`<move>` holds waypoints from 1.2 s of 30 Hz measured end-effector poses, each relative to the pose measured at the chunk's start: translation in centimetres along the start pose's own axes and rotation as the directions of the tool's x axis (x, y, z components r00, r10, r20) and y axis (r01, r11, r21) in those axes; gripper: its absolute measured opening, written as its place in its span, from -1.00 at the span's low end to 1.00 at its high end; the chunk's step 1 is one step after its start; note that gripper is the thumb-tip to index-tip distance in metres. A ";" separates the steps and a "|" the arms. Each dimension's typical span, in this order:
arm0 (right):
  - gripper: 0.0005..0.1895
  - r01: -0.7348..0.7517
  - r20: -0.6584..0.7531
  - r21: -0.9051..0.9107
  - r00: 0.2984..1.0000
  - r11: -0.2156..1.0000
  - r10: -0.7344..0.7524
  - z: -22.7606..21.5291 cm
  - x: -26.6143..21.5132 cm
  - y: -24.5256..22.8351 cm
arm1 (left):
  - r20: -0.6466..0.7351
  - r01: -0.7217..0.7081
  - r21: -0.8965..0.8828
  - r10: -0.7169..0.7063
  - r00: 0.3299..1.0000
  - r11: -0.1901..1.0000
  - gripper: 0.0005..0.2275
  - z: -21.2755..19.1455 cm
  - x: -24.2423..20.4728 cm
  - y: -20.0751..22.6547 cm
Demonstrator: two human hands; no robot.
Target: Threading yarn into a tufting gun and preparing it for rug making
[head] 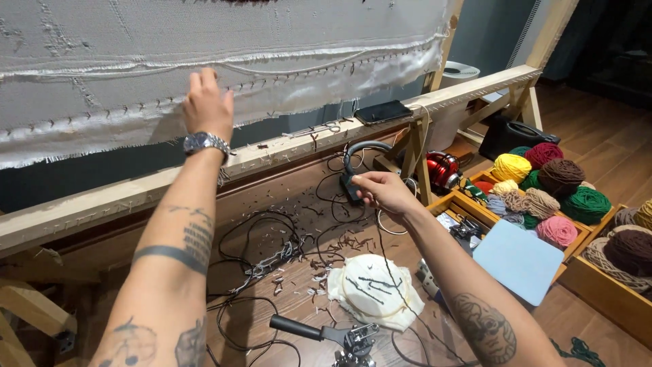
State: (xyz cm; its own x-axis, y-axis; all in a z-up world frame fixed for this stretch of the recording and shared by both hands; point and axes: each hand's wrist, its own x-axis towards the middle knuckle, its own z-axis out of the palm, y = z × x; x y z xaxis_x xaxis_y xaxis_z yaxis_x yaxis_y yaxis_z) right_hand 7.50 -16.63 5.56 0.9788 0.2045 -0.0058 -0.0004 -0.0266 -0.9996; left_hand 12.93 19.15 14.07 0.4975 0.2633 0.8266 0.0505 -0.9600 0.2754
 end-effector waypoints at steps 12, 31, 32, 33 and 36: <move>-0.69 -0.097 0.083 0.050 0.992 0.994 0.093 -1.6 -1.3 -1.9 | -0.029 -0.221 0.049 0.222 0.975 0.974 -0.87 3.0 2.6 -1.5; -0.84 0.435 0.080 -0.227 0.900 0.871 -0.429 -3.3 -12.5 0.6 | 0.855 0.530 -0.508 0.325 0.404 0.679 -0.61 -7.7 -18.7 17.5; -0.85 0.453 0.081 -0.246 0.891 0.857 -0.447 -3.5 -13.2 0.7 | 0.846 0.475 -0.515 0.332 0.418 0.713 -0.68 -8.0 -19.1 17.7; -0.85 0.470 0.083 -0.265 0.881 0.842 -0.466 -3.7 -13.9 0.8 | 0.836 0.419 -0.520 0.340 0.431 0.744 -0.75 -8.3 -19.5 17.9; -0.83 0.459 0.105 -0.256 0.888 0.851 -0.447 -5.0 -15.6 3.2 | 0.818 0.280 -0.534 0.402 0.412 0.798 -0.80 -9.1 -20.8 18.5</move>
State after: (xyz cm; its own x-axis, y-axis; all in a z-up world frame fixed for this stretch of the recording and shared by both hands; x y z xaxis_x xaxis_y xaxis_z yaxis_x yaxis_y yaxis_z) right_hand -6.70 -24.82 2.61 0.8479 0.2967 0.4394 0.5014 -0.1796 -0.8464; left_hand -4.36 -3.21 6.42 0.9333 -0.3556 0.0498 -0.2825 -0.6415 0.7132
